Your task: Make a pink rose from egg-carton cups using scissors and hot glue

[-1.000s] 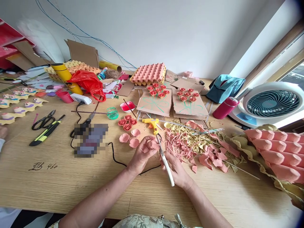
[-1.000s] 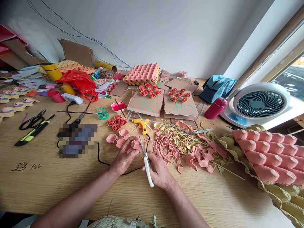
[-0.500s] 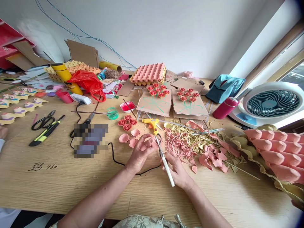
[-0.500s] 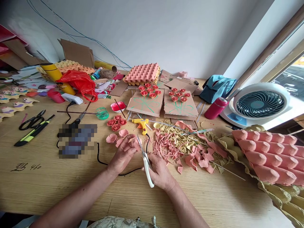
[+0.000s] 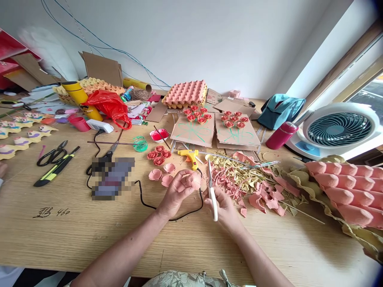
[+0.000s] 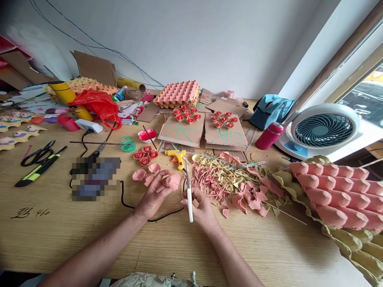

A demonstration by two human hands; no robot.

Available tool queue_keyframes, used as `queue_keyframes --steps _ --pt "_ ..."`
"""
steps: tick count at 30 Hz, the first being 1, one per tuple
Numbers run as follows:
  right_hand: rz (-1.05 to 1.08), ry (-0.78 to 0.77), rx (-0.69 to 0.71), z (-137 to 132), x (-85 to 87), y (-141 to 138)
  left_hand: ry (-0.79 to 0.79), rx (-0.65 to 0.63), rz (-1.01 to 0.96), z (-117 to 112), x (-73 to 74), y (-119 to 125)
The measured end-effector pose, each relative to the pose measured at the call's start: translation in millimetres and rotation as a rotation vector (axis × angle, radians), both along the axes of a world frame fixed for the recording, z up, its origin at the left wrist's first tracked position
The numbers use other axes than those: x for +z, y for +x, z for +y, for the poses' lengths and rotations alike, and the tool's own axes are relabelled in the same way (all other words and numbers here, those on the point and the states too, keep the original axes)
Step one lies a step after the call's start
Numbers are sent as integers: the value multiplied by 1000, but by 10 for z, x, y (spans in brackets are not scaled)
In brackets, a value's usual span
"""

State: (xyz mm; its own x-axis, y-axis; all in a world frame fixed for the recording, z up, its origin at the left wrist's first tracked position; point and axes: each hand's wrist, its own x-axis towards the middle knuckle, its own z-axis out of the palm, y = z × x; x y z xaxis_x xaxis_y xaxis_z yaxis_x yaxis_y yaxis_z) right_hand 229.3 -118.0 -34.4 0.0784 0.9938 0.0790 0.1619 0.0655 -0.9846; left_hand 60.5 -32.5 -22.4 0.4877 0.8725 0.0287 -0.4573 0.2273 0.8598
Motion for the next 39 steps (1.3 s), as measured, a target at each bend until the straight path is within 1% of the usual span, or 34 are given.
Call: queue_keyframes --steps 3,7,9,10,13,17,19,21,23,24,28,31,35,39 --pt "181 -17 -34 34 23 -41 38 -48 25 -56 -15 42" --pt "241 -23 -132 56 55 -72 102 -92 69 -94 -71 80" --pt "239 -22 -134 52 66 -56 115 -130 101 -85 -107 75" --pt "231 -21 -113 46 70 -40 110 -162 106 -76 -123 69" --pt "190 -28 -6 14 67 20 53 -266 90 -41 -152 45" --pt "109 -60 91 -11 26 75 -5 -319 137 -6 -151 20" --pt "72 -68 73 -1 9 97 -4 -328 157 14 -143 9" --pt "57 -75 -6 18 9 127 -7 -312 155 39 -133 -3" --pt "97 -111 -38 29 29 162 -32 -284 129 69 -122 -17" --pt "145 -143 -8 28 42 179 -52 -280 109 84 -117 -24" --pt "397 -255 239 -7 75 198 -151 -326 15 117 -115 -47" --pt "495 -293 329 -27 47 169 -192 -351 -43 113 -134 -51" --pt "529 -312 363 -18 -8 132 -184 -355 -58 102 -162 -51" --pt "546 -278 306 4 -25 118 -176 -387 13 92 -168 -51"
